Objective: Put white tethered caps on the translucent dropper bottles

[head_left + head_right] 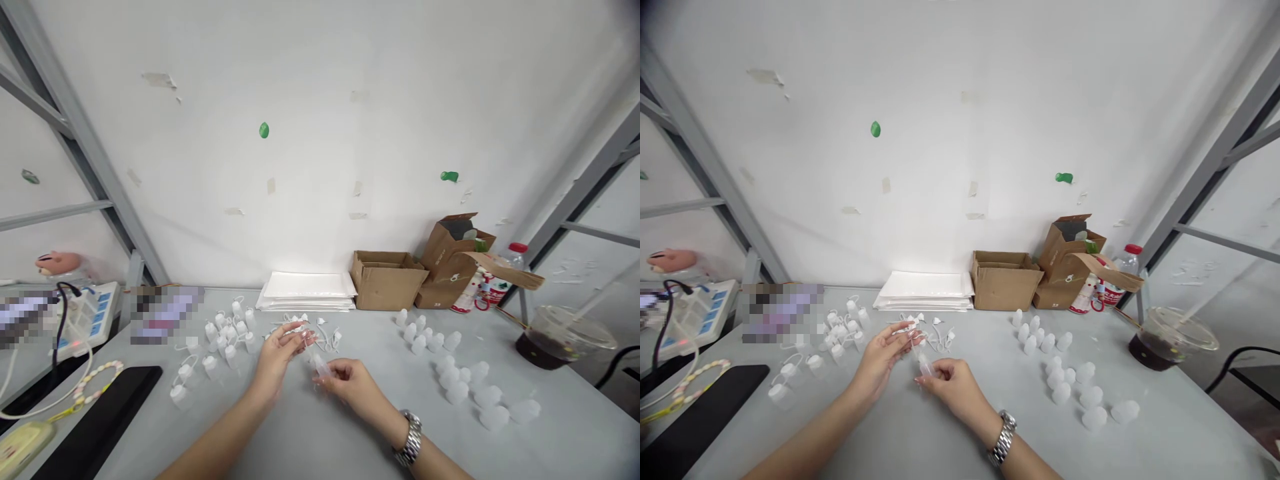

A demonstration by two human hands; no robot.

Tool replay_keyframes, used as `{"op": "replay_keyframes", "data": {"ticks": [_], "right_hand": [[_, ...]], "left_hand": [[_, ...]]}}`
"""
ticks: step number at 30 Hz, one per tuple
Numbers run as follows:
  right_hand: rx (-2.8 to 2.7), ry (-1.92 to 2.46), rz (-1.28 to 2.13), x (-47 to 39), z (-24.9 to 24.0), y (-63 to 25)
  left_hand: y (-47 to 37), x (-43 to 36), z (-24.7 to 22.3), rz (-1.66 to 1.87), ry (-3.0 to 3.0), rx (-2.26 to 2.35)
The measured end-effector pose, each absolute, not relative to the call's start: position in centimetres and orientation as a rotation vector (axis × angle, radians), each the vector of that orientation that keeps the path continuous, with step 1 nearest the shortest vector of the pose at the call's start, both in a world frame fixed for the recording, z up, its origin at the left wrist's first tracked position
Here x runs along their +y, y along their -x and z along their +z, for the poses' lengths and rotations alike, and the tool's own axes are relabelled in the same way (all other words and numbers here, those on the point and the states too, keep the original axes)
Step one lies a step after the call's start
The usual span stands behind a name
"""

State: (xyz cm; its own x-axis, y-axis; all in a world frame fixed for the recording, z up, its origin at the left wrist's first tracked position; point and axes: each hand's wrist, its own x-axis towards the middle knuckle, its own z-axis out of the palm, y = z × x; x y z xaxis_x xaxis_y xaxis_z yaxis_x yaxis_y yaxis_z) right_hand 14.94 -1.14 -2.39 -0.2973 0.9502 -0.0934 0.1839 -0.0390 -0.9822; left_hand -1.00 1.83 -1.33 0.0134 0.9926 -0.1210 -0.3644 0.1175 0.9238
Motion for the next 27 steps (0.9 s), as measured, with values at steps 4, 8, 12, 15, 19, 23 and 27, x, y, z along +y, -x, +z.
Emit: {"op": "replay_keyframes", "data": {"ticks": [4, 8, 12, 15, 19, 23, 27], "right_hand": [[-1.595, 1.253, 1.399, -1.4, -2.5, -14.7], [-1.594, 1.293, 1.35, -1.2, -2.7, -14.8], [-1.608, 1.325, 1.324, -1.1, -2.9, -14.9], [-1.614, 1.307, 1.333, -1.3, -2.8, -14.9], [-1.588, 1.244, 1.418, -1.6, -2.5, -14.7], [-1.515, 1.197, 1.428, -1.5, -2.4, -14.6], [-1.394, 1.195, 1.426, -1.1, -2.3, -14.6]], "left_hand": [[0.9, 1.8, -1.4, 1.293, -0.816, 0.986], [0.8, 1.6, -1.1, 1.261, -0.829, 0.959], [0.8, 1.4, -0.9, 1.296, -0.804, 0.973], [0.6, 1.2, -1.0, 1.286, -0.828, 0.981], [0.2, 1.1, -1.3, 1.271, -0.922, 0.989], [-0.1, 0.9, -1.1, 1.221, -1.029, 0.95], [-0.2, 0.6, -0.7, 1.145, -1.07, 0.959]]}}
